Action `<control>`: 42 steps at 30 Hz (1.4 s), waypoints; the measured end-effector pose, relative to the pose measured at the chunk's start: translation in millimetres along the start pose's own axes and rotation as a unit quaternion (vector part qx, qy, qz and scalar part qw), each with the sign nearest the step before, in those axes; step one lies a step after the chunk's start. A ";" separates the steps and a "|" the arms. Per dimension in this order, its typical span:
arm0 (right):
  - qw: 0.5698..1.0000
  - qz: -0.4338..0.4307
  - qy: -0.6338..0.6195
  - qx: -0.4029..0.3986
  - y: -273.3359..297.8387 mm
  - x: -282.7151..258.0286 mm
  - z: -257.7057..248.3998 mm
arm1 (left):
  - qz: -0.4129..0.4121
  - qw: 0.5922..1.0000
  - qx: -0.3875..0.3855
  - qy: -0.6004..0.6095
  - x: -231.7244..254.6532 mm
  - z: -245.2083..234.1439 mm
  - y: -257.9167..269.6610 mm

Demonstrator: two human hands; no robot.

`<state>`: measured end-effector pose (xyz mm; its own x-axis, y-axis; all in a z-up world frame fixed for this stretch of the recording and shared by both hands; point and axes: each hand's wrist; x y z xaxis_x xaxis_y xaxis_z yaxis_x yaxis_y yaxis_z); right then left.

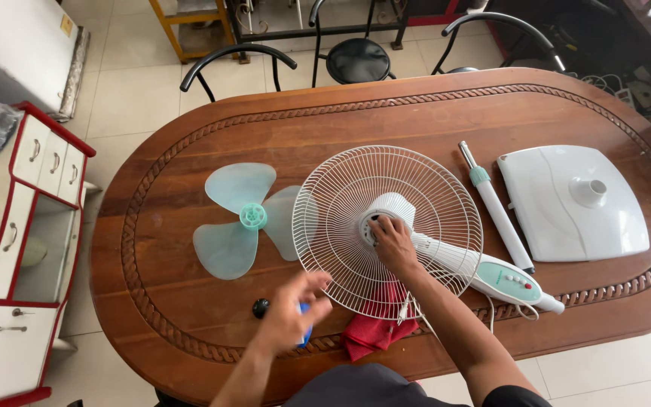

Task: The person disassembles a standing electric fan on a wooden table. They remove the base, detach the neck, unscrew the front grille, remove the fan blades, and then remove the rear grille and motor housing components. A red cloth and spray bottle are present but not used during disassembly.

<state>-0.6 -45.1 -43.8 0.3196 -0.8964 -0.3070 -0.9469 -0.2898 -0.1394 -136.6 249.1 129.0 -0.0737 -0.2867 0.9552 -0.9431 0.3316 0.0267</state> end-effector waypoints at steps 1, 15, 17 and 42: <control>1.000 -0.003 -0.004 0.002 -0.5 0.1 -0.3 | -0.001 0.999 -0.041 -0.002 2.5 9.0 14.5; 0.996 -0.001 0.035 -0.077 -1.9 -1.9 -20.8 | -0.079 0.951 -0.298 0.015 -63.2 101.2 28.9; 0.997 -0.010 0.017 -0.068 -1.7 1.6 -22.0 | -0.088 0.952 -0.291 -0.007 -92.8 116.8 25.5; 0.993 -0.024 0.056 -0.105 -7.6 25.4 -17.8 | -0.203 0.887 -0.229 -0.345 -213.0 158.9 16.2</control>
<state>14.1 -71.6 -33.8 0.3701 -0.9078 -0.1974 -0.9208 -0.3867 0.0520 -187.7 172.7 -120.9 -0.0872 -0.8960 0.4354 -0.7184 0.3594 0.5957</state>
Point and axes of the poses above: each hand's wrist, its own y-axis away from the middle knuckle, its own z-axis out of the palm, x = y × z, and after that the axes turned 10 degrees about -y, right-handed
